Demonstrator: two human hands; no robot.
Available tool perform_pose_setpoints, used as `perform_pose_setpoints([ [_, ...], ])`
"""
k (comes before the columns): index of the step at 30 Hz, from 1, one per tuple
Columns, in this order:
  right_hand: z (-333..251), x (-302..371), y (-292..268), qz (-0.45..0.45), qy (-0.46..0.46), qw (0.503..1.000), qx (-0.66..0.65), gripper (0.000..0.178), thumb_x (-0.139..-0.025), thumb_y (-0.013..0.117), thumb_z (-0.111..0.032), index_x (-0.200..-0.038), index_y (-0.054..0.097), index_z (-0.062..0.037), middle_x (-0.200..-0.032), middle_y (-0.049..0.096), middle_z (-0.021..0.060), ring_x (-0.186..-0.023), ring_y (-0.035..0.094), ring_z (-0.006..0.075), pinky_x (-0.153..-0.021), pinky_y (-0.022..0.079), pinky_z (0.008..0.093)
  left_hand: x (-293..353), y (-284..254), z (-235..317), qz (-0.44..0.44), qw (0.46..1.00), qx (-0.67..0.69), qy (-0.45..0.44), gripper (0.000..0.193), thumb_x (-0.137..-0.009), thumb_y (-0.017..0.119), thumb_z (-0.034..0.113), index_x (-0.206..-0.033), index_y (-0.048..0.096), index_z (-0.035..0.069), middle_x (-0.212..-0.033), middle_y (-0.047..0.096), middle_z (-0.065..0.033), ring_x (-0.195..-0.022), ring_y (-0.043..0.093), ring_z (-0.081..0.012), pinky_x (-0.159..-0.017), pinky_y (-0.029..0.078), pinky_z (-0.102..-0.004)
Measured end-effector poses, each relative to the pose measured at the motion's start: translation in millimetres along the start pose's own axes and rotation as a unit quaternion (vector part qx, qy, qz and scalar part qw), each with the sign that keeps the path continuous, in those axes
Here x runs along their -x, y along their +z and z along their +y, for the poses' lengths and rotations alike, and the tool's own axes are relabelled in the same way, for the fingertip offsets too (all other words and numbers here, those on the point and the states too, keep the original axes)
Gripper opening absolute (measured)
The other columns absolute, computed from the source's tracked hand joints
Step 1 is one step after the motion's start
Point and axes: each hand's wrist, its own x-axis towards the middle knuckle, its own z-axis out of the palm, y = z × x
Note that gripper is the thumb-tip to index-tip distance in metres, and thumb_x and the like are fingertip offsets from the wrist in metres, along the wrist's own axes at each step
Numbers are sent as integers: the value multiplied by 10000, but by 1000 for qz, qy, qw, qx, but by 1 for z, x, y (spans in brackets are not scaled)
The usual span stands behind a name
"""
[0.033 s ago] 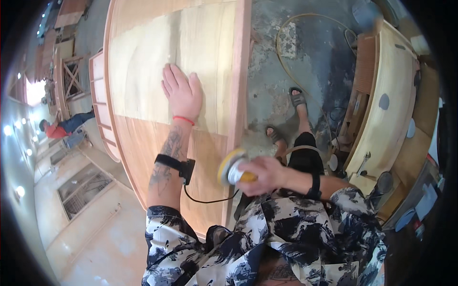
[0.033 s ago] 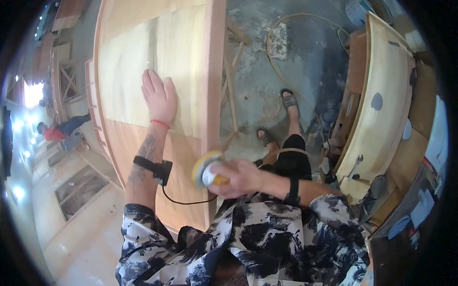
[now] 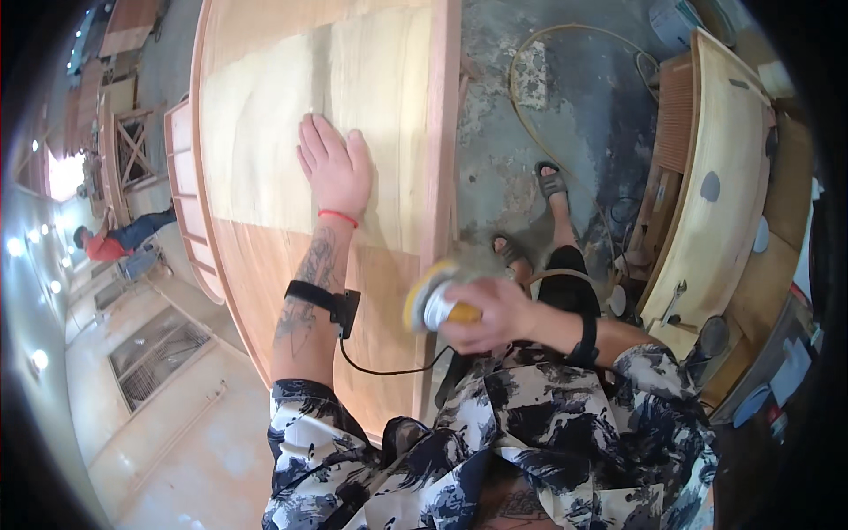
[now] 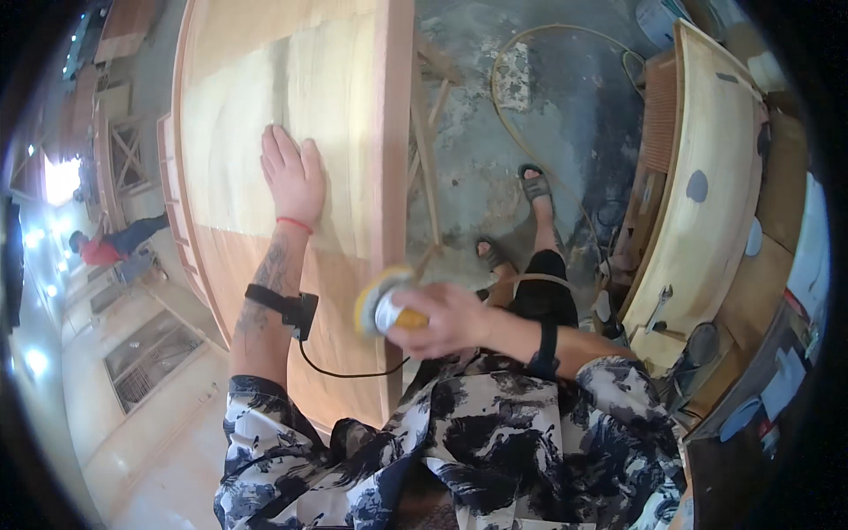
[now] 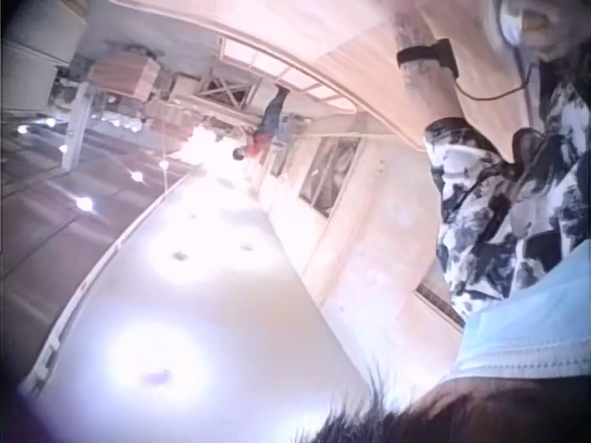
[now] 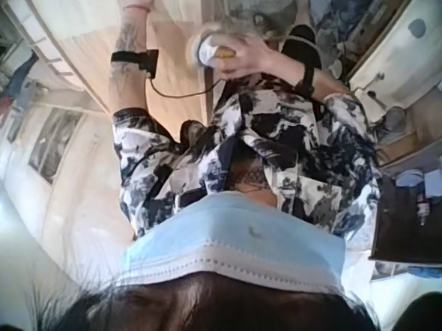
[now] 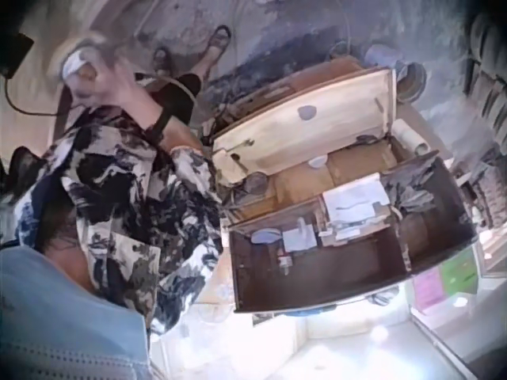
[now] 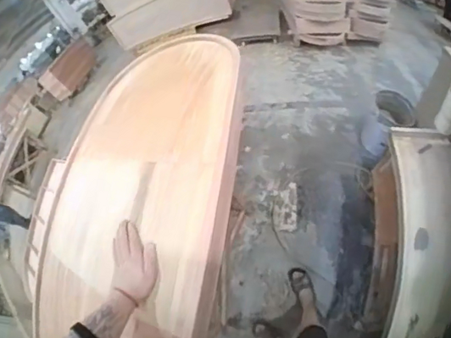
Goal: The recorder uses a handheld power sander to smooth the surface and edges of a large oval-shaped wooden panel.
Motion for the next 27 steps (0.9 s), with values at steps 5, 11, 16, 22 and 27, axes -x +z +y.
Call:
perform_pose_setpoints([
  [5, 87, -68, -58, 93, 180, 978, 41, 439, -649, 783, -285, -1062, 652, -213, -1174, 576, 91, -979, 655, 287, -758, 579, 369, -62, 10, 21, 6, 1000, 26, 10, 698, -1003, 398, 398, -1454, 257, -115, -1541, 231, -282, -1453, 181, -412, -1185, 119, -533],
  [11, 237, -186, -161, 195, 227, 949, 100, 481, -695, 762, -288, -1121, 639, -102, -1061, 646, 140, -977, 645, 304, -887, 510, 374, -57, -2, 22, 31, 999, -25, 7, 688, -1000, 400, 397, -1449, 277, -110, -1521, 274, -279, -1441, 215, -408, -1174, 142, -542],
  [16, 276, -250, -219, 141, 366, 900, 192, 481, -699, 725, -327, -1102, 639, -78, -980, 667, 193, -929, 653, 343, -840, 519, 390, -49, 3, 30, -3, 1000, -8, 2, 682, -995, 406, 380, -1451, 276, -110, -1528, 268, -275, -1436, 221, -416, -1173, 134, -543],
  [22, 150, -190, -127, -146, 238, 934, 225, 525, -758, 679, -444, -1230, 626, -219, -1174, 614, 121, -922, 682, 306, -760, 564, 420, -32, 2, 4, -18, 999, -43, -4, 686, -987, 413, 364, -1459, 260, -109, -1539, 248, -275, -1444, 202, -419, -1172, 130, -551],
  [27, 46, -135, -84, -260, 102, 953, 117, 407, -817, 629, -425, -1184, 612, -250, -1222, 549, 185, -674, 692, 327, -569, 573, 414, -66, 5, 4, -41, 998, -28, 25, 657, -988, 412, 366, -1475, 277, -55, -1540, 251, -259, -1443, 211, -405, -1159, 145, -564],
])
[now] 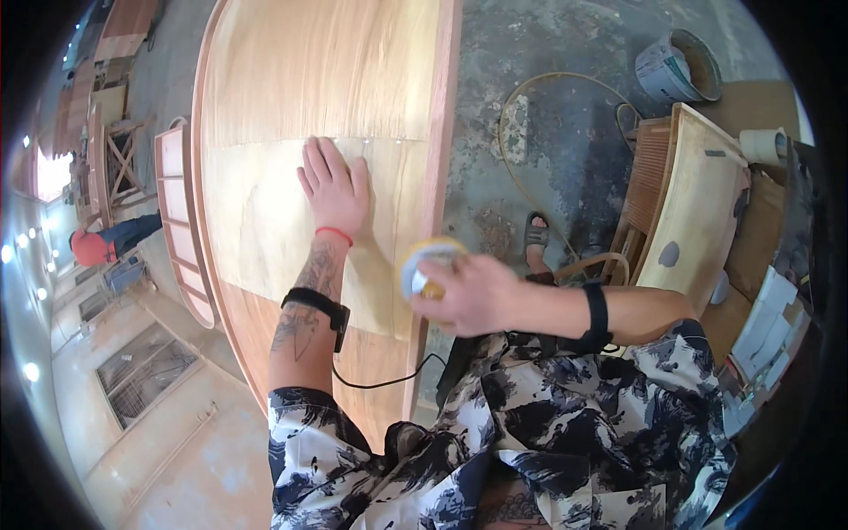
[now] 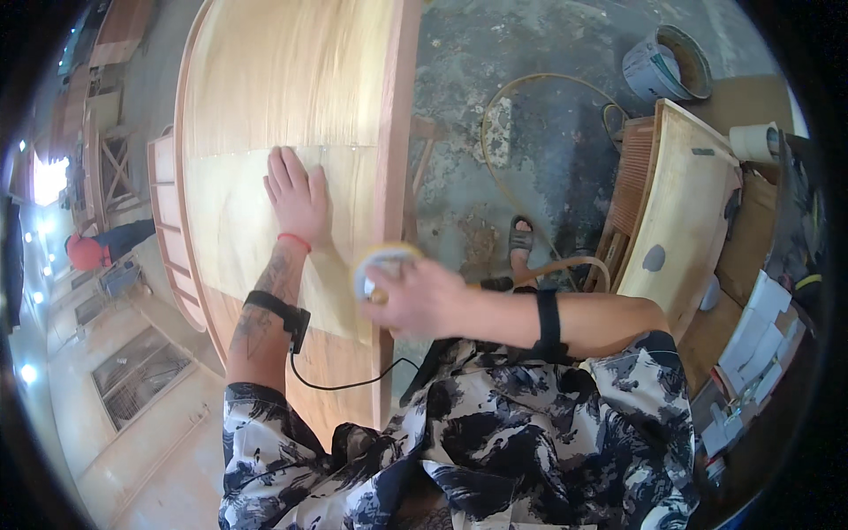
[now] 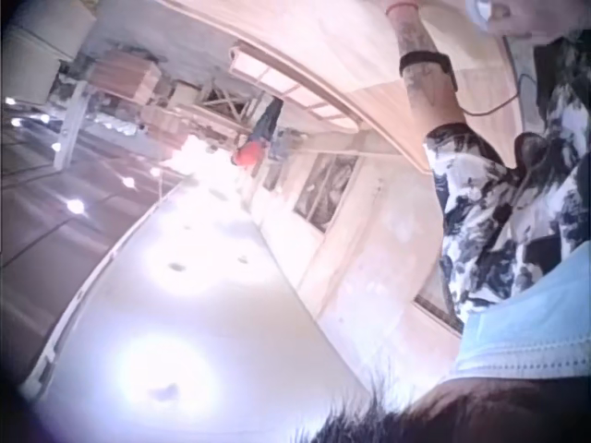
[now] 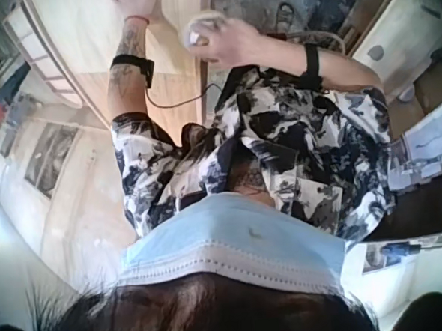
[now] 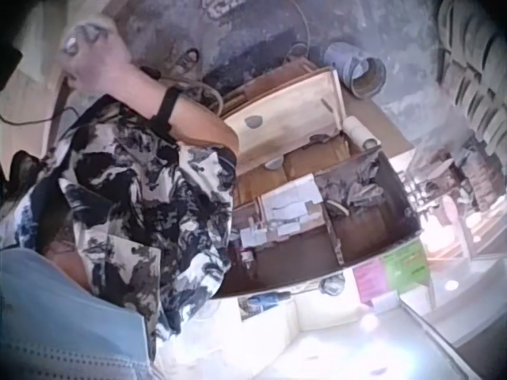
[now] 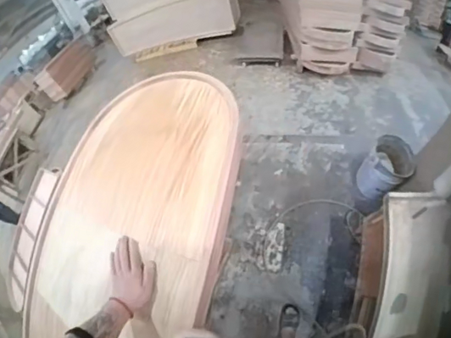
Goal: The recorder uses a handheld power sander to smooth the surface and edges of a large oval-shaped wooden panel.
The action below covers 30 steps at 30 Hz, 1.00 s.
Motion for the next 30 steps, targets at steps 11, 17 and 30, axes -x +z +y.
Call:
perform_pose_setpoints([
  [11, 216, -98, -143, 204, 249, 947, 1, 475, -693, 717, -333, -1091, 649, -82, -982, 672, 206, -926, 647, 364, -808, 526, 417, 4, -2, 17, 11, 999, -5, -46, 605, -991, 394, 348, -1483, 314, 6, -1532, 276, -223, -1436, 236, -368, -1151, 147, -562],
  [17, 277, -83, -97, 365, 230, 902, 0, 469, -722, 717, -324, -1114, 645, -76, -981, 686, 181, -885, 665, 302, -781, 526, 387, 23, -8, 9, -3, 998, -13, -57, 599, -988, 383, 312, -1486, 303, -10, -1535, 274, -228, -1436, 238, -370, -1148, 152, -556],
  [30, 4, 22, 61, 269, -66, 940, -199, 383, -647, 801, -311, -993, 639, -277, -1078, 610, 89, -794, 669, 226, -613, 564, 321, 34, -24, -16, -11, 999, -15, -39, 597, -991, 378, 293, -1480, 295, -40, -1524, 275, -262, -1410, 263, -410, -1147, 167, -550],
])
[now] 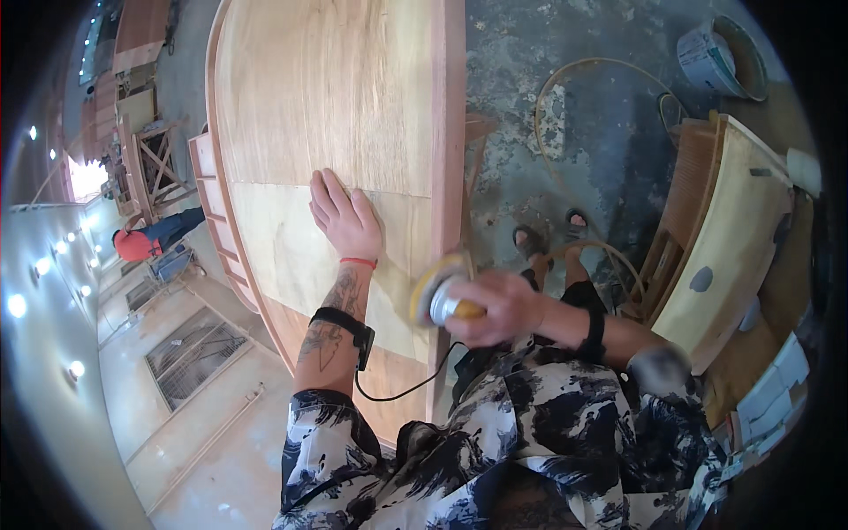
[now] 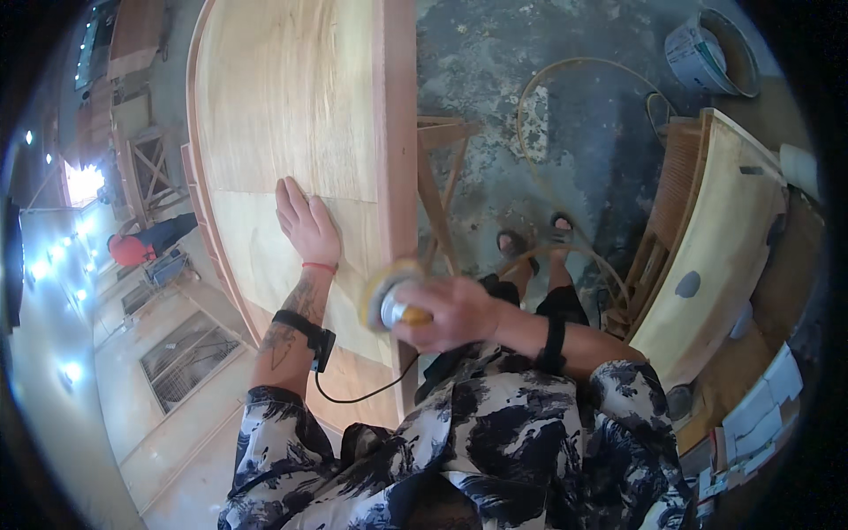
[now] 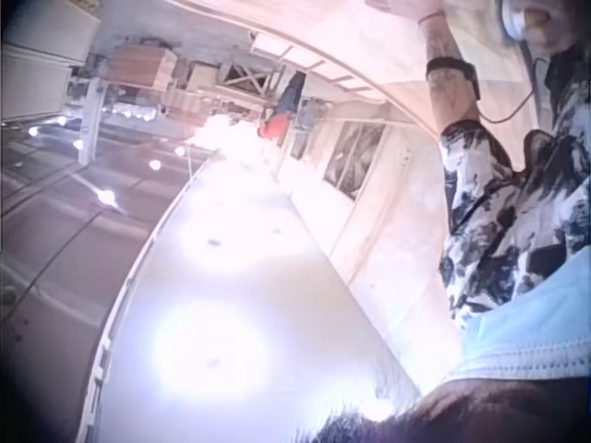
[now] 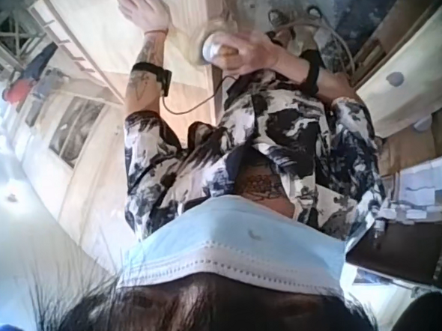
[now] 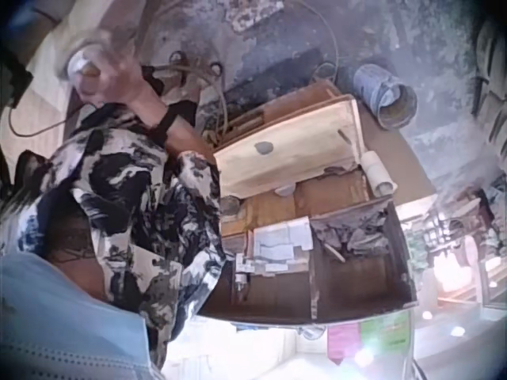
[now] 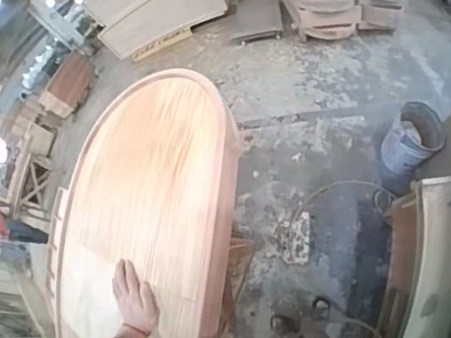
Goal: The recorder uses a handheld power sander to smooth the surface and edges of a large oval-shaped wooden panel.
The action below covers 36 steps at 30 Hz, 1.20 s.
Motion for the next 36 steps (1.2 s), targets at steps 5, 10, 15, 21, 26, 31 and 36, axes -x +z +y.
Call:
perform_pose_setpoints([
  [5, 99, -42, -48, 189, 124, 974, 27, 553, -638, 820, -269, -1136, 634, -119, -1146, 602, 149, -1047, 616, 325, -909, 508, 383, 12, 2, 1, 0, 1000, 5, -10, 601, -985, 391, 281, -1477, 296, -50, -1519, 283, -271, -1411, 264, -413, -1147, 162, -557],
  [10, 209, -122, -149, 231, 283, 930, 26, 519, -686, 798, -265, -1149, 631, -103, -1057, 651, 136, -996, 635, 315, -907, 495, 392, 18, 16, 13, -21, 1000, -10, -11, 608, -978, 407, 286, -1477, 308, -47, -1527, 288, -262, -1429, 249, -402, -1154, 146, -559],
  [15, 220, -178, -204, 160, 364, 904, 158, 469, -720, 726, -323, -1110, 644, -76, -965, 685, 174, -871, 664, 306, -776, 526, 388, 26, 28, 28, -24, 1000, 8, -15, 619, -971, 429, 301, -1475, 321, -42, -1529, 293, -255, -1433, 250, -392, -1154, 141, -564],
  [21, 112, -136, -139, -289, 249, 864, 328, 535, -685, 762, -430, -1162, 653, -214, -1200, 575, 104, -858, 679, 280, -728, 576, 379, 29, 30, 21, -25, 1000, 13, -12, 621, -958, 477, 307, -1467, 351, -25, -1522, 312, -246, -1429, 270, -379, -1154, 148, -565],
  [26, 66, -78, -117, -347, 106, 911, 196, 496, -640, 775, -413, -1088, 630, -257, -1219, 527, 118, -728, 671, 234, -544, 557, 350, -70, 58, 45, -4, 992, 122, 17, 584, -955, 489, 326, -1427, 399, -5, -1497, 341, -241, -1399, 306, -386, -1128, 199, -579],
  [31, 109, -109, -129, -201, 130, 941, 239, 513, -613, 780, -413, -1084, 646, -260, -1189, 541, 85, -702, 665, 224, -525, 555, 368, -148, 84, 105, 32, 998, 54, 31, 617, -958, 459, 366, -1431, 373, -21, -1488, 354, -253, -1403, 293, -398, -1115, 205, -614],
  [36, 186, -206, -194, -163, 266, 884, 349, 531, -716, 762, -387, -1183, 644, -164, -1213, 583, 92, -901, 663, 279, -777, 549, 361, -156, 65, 120, 38, 999, 21, 5, 668, -968, 432, 393, -1434, 330, -73, -1503, 323, -261, -1414, 267, -412, -1132, 180, -594],
])
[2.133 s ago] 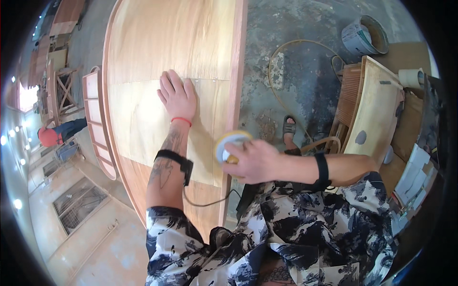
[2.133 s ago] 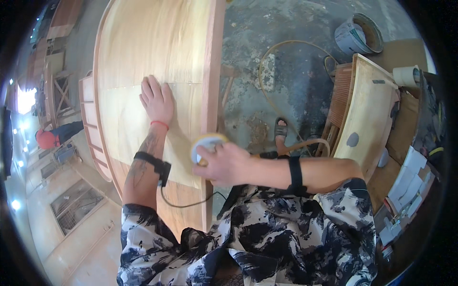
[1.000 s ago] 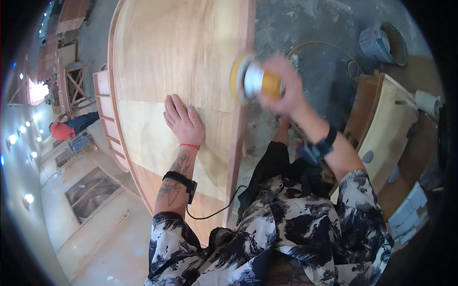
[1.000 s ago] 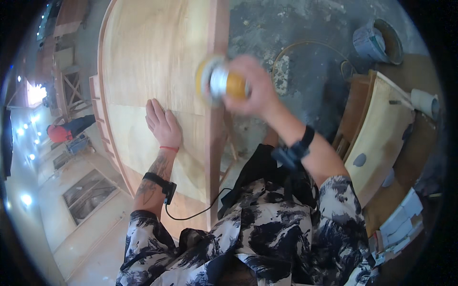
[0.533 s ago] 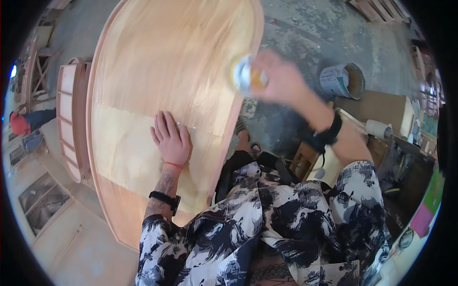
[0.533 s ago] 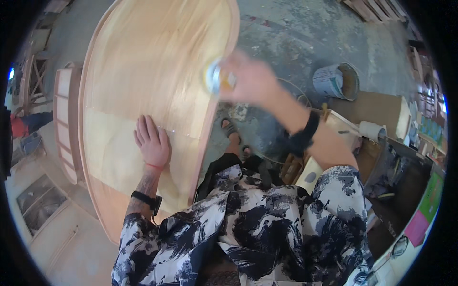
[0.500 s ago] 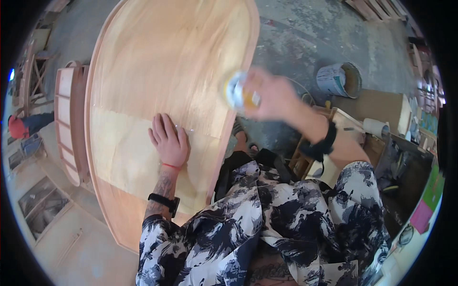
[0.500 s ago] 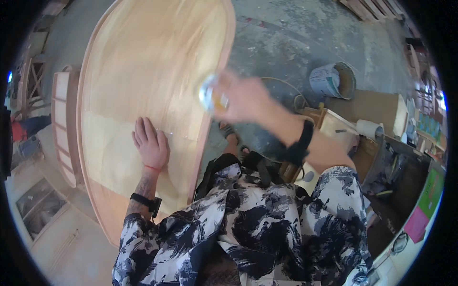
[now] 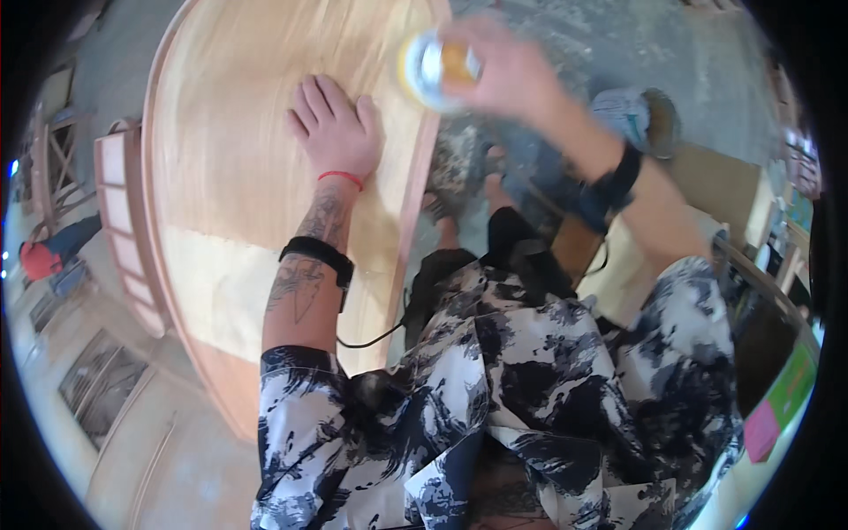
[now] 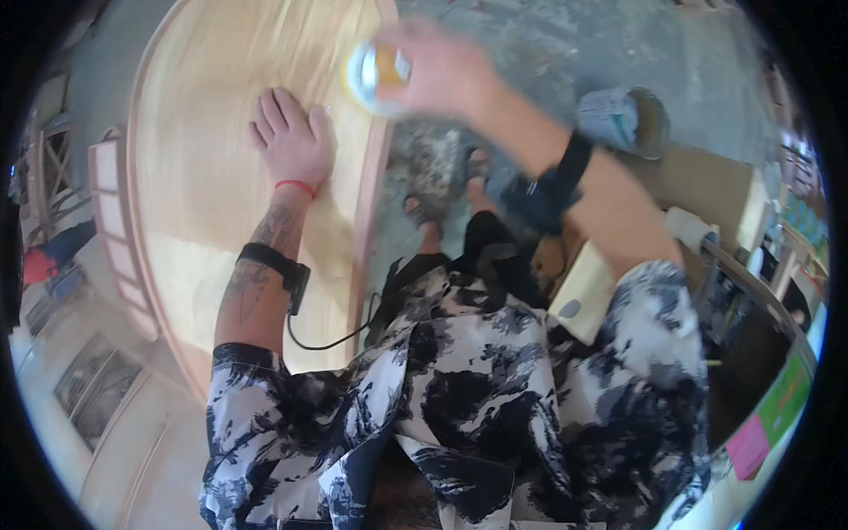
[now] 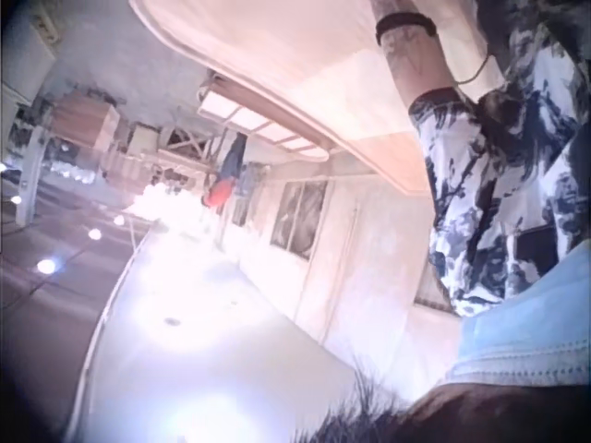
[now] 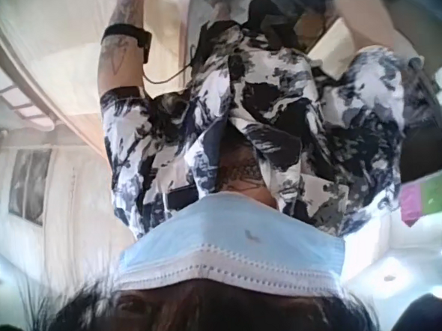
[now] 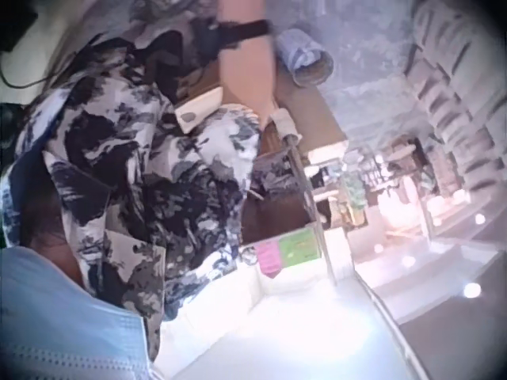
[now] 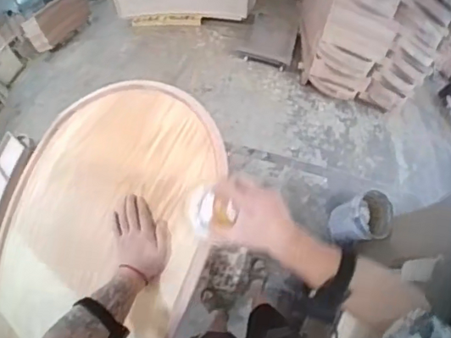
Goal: The recorder uses a handheld power sander to smooth the surface and edges of a large oval-shaped wooden panel.
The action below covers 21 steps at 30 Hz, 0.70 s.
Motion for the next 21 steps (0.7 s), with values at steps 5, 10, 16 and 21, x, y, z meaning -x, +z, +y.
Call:
perform_pose_setpoints([
  [5, 13, -28, -40, 94, 69, 970, -211, 459, -729, 731, -341, -1103, 646, -90, -954, 690, 178, -857, 667, 336, -775, 527, 404, 46, -27, -14, 47, 998, 21, 28, 664, -975, 426, 380, -1443, 323, -79, -1502, 301, -291, -1411, 257, -431, -1133, 171, -585],
  [10, 21, 42, 20, 183, 14, 928, -325, 558, -720, 803, -240, -1217, 607, -81, -1182, 612, 130, -1027, 633, 260, -884, 506, 378, 64, -39, -26, 69, 995, 54, 41, 648, -980, 436, 295, -1448, 278, -124, -1504, 268, -329, -1397, 251, -465, -1145, 168, -552],
  [16, -113, 181, 108, 201, -157, 911, -324, 486, -638, 818, -282, -1087, 637, -248, -1215, 563, 129, -969, 648, 320, -787, 570, 386, 95, -53, -57, 39, 995, 89, 21, 652, -972, 410, 256, -1460, 233, -138, -1517, 225, -342, -1397, 227, -490, -1153, 154, -560],
  [21, -150, 227, 144, 65, -266, 909, -314, 393, -705, 755, -301, -1078, 631, -293, -1217, 572, 111, -836, 655, 279, -623, 538, 392, 96, -69, -70, -4, 997, 76, 21, 632, -973, 396, 225, -1464, 227, -136, -1523, 212, -340, -1383, 238, -498, -1153, 181, -549],
])
